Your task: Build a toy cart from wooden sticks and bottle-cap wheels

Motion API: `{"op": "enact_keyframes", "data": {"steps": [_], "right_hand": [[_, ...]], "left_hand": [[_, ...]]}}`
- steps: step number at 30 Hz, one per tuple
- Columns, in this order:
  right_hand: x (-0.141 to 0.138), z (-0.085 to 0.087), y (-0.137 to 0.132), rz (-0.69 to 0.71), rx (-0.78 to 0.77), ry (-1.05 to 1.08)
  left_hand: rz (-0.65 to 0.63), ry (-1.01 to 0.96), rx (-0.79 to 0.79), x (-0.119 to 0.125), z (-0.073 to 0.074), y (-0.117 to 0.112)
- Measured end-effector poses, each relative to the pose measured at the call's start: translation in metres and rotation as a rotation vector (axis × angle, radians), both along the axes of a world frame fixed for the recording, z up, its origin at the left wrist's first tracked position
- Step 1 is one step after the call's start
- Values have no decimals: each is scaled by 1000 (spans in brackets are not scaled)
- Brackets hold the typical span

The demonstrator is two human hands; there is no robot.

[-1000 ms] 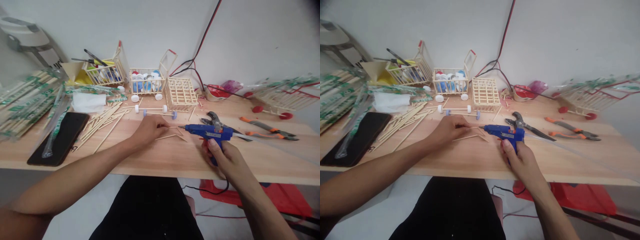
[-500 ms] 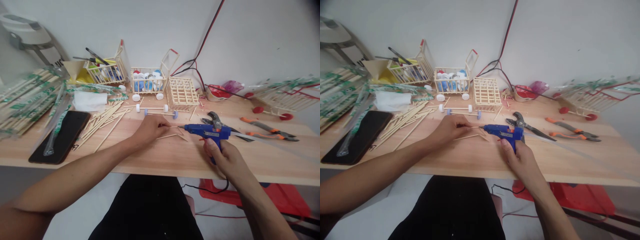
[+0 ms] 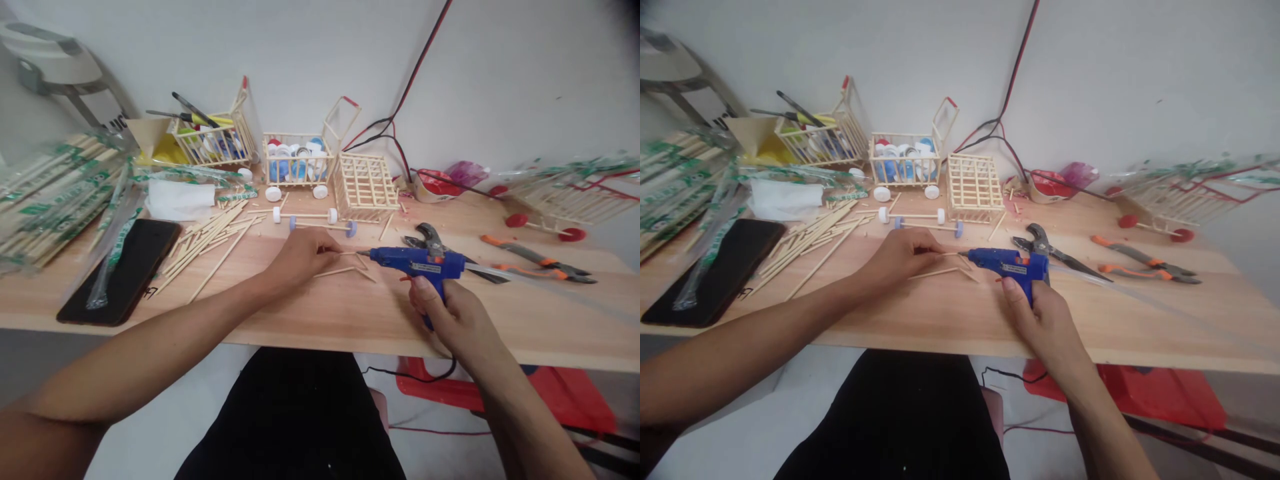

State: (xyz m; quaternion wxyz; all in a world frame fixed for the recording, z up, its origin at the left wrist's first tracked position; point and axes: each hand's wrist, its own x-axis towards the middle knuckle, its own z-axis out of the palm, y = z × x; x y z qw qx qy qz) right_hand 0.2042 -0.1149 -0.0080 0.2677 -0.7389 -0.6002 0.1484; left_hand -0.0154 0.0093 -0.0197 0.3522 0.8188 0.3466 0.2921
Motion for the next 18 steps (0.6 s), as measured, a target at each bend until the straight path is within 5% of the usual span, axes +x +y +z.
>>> {"op": "enact_keyframes", "data": {"steps": [18], "right_hand": [[6, 4, -2, 19, -62, 142]], "left_hand": [[-5, 21, 27, 1, -6, 4]]}}
